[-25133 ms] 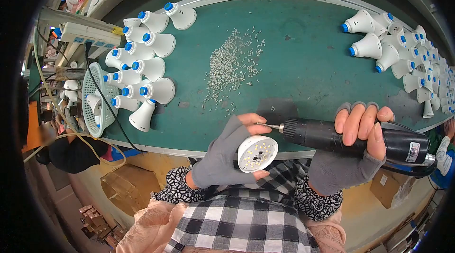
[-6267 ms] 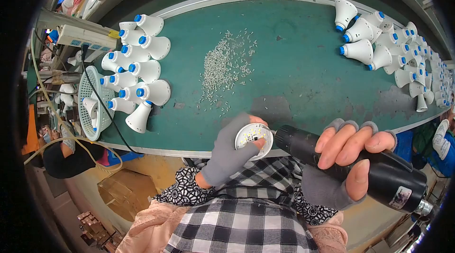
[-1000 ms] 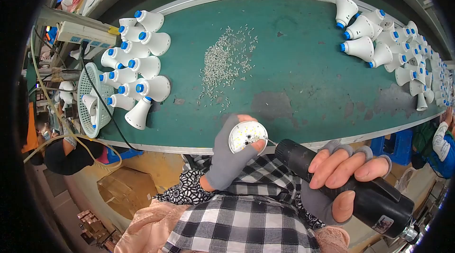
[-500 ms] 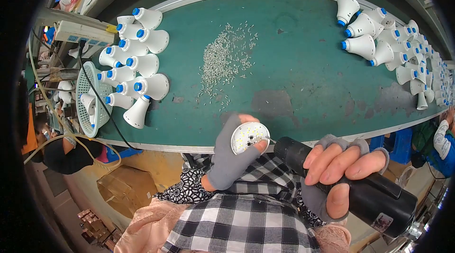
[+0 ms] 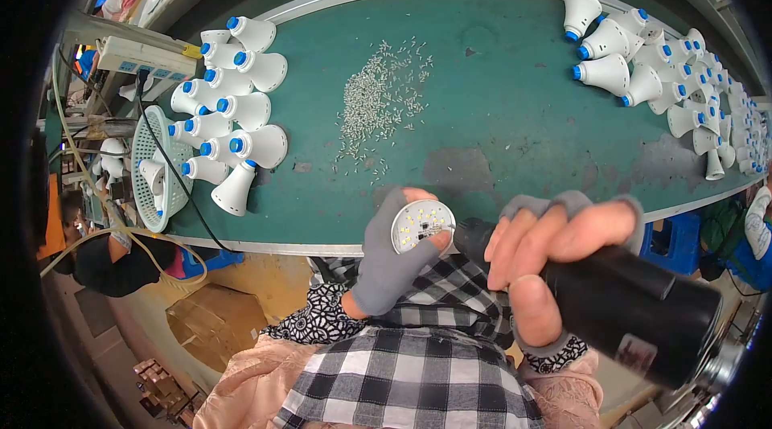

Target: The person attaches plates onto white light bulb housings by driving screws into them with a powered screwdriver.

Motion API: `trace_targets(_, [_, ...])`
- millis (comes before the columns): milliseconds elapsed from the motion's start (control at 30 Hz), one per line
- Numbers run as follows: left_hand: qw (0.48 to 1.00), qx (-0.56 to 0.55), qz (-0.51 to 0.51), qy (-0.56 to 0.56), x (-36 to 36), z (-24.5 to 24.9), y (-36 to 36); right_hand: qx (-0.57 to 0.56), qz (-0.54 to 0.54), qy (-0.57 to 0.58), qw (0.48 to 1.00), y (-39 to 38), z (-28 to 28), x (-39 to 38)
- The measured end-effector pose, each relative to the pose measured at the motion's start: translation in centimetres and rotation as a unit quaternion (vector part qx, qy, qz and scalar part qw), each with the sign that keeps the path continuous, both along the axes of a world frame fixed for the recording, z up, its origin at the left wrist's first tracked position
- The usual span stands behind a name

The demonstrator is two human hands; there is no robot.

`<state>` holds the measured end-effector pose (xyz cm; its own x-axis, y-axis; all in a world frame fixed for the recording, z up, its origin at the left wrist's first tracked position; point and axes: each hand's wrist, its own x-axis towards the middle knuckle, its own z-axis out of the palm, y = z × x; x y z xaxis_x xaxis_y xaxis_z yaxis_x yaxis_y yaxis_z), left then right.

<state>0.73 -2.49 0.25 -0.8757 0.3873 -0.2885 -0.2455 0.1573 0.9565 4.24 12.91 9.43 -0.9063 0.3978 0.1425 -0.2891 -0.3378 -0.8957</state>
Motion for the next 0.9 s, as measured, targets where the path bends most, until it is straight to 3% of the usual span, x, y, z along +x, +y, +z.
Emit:
trace_targets(167, [1.0, 0.005, 0.002, -0.022, -0.1, 0.2, -0.1, -0.034, -0.011, -0.007, 0.999, -0.2, 0.4, -0.3])
trace_targets(500, [1.0, 0.012, 0.002, -0.024, -0.1, 0.0, -0.1, 0.016, 0.041, 0.037, 0.998, -0.4, -0.5, -0.8])
trace_targets(633, [0.995, 0.06, -0.021, -0.083, -1.0, 0.2, -0.8, -0.037, -0.032, 0.142, 0.989, 1.6, -0.8, -1.6])
trace_targets(733, [0.992, 0.061, -0.034, -0.107, -1.9, 0.3, -1.7, -0.086, -0.07, 0.031, 0.993, 2.5, -1.9, -1.4])
trace_targets(767, [0.991, 0.074, -0.037, -0.102, -2.2, 0.1, -2.0, -0.046, -0.09, -0.119, 0.988, 1.8, -2.0, -1.8])
trace_targets(833, [0.99, 0.101, -0.042, -0.086, -2.7, -0.5, -2.4, -0.006, -0.021, -0.24, 0.971, 1.0, -3.5, -2.0])
trace_targets(900, [0.991, 0.088, -0.066, -0.07, -3.7, 0.2, -3.0, -0.083, 0.036, -0.252, 0.964, 0.4, -6.0, -1.4])
